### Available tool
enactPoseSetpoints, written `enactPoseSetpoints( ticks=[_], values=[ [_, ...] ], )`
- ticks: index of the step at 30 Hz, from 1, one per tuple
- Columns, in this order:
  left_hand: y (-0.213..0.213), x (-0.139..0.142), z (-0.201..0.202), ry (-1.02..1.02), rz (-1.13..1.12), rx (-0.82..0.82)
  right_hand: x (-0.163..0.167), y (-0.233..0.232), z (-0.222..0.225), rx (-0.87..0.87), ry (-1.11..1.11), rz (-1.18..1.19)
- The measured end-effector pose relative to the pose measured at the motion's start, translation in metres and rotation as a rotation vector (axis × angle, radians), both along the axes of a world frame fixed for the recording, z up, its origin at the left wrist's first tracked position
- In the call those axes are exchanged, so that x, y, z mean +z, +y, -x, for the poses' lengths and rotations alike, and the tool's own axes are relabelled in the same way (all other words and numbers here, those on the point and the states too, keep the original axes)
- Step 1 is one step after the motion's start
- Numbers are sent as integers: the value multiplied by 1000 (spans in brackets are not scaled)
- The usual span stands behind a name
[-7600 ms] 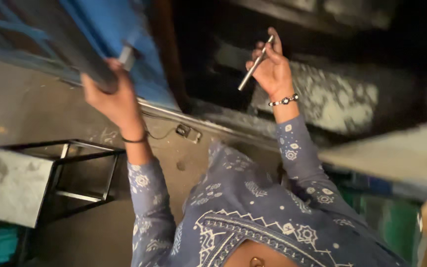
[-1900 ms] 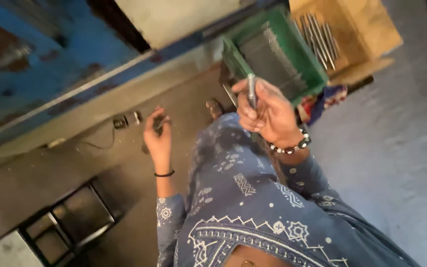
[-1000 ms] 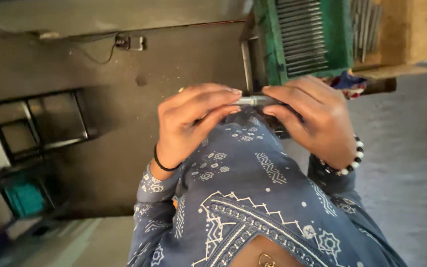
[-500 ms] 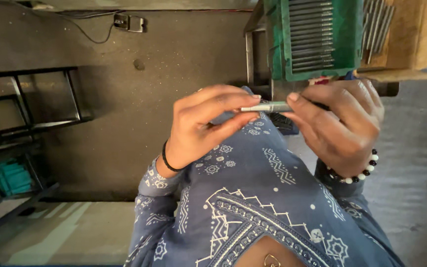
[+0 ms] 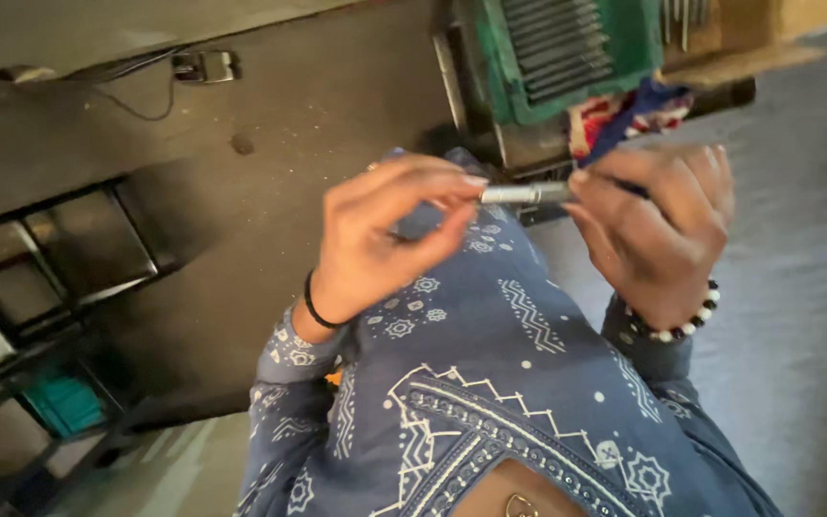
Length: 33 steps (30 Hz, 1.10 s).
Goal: The person clamps a cylindrical metal rod in a bandsaw, pulls the saw handle down to cut through it, then removes the cut piece and places it into a green crate. They repeat the cycle, loading another rod section into the vise and cutting again.
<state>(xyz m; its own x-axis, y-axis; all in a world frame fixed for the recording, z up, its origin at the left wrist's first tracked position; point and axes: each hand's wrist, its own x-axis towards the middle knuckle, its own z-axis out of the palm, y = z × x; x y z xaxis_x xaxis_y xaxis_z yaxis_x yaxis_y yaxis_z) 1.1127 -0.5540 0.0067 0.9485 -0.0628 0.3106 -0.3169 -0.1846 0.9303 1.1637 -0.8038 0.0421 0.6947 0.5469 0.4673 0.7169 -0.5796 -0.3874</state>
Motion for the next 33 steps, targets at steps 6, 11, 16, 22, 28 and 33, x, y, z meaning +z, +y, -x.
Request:
enactPoseSetpoints(
  ticks=[6, 11, 16, 22, 28, 33],
  values=[
    [-43, -140, -46, 286, -182, -195, -70, -56, 13, -402, 266, -145],
    [-96, -264, -50, 117, -614, -507, -140, -81, 40, -677, 629, -434],
    [-145, -318, -85, -145, -915, -557, -200, -89, 72, -756, 868, -758],
    [-150, -315, -108, -321, -1055, -557, -231, -116, 89, -832, 1057, -813],
    [-130, -310, -105, -265, -1081, -671, -251, -128, 56, -734, 1152, -790],
    [-114, -320, -104, -300, -984, -638, -254, -120, 16, -605, 1203, -664]
  ],
)
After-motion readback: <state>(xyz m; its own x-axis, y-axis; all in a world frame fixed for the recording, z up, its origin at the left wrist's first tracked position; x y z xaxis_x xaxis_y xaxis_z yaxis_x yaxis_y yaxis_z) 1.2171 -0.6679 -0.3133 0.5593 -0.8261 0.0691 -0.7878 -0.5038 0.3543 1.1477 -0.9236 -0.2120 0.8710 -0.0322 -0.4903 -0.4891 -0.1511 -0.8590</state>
